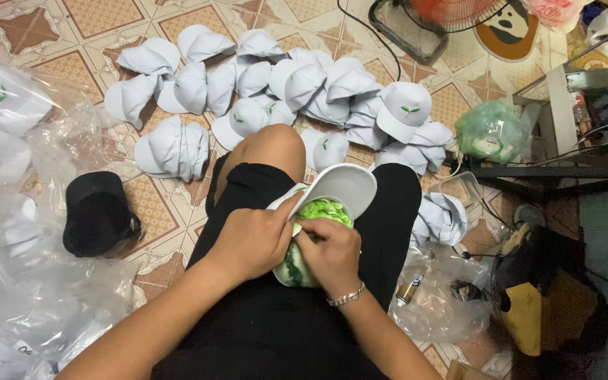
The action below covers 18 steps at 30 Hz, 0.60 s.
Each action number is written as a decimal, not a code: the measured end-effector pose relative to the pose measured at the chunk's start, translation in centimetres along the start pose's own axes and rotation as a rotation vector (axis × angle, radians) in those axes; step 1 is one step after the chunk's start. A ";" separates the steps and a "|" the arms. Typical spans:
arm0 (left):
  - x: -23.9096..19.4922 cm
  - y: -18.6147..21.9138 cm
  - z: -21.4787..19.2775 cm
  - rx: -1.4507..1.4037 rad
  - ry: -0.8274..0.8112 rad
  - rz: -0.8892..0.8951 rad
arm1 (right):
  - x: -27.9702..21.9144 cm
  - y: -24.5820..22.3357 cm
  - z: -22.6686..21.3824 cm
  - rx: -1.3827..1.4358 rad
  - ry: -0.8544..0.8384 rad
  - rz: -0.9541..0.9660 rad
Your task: The person sits on the floor and finishes white baseball caps by stuffing them with a plush toy, using a hairdryer to heat the logo, and inserting cardboard into the brim. They handle multiple caps one at a time, repeating the process.
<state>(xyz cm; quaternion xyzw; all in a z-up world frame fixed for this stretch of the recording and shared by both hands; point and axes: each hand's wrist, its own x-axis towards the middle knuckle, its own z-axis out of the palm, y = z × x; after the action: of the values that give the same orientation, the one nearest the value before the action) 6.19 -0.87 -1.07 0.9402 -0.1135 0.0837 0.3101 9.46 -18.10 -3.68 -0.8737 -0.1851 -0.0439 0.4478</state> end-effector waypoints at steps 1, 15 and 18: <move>-0.4 -0.3 0.3 -0.016 0.008 0.040 | 0.4 0.3 0.3 0.026 -0.040 0.139; -4.7 0.0 1.0 0.100 0.082 0.285 | -2.1 1.9 0.8 -0.086 -0.039 -0.242; -5.1 0.6 0.5 0.188 0.210 0.292 | -3.9 0.7 -1.5 -0.098 0.056 -0.432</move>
<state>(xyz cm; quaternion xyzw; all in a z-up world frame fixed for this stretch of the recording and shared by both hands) 1.20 -0.79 -2.26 0.9247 -0.2074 0.2356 0.2156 6.22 -20.76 -4.33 -0.8328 -0.3534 -0.1719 0.3899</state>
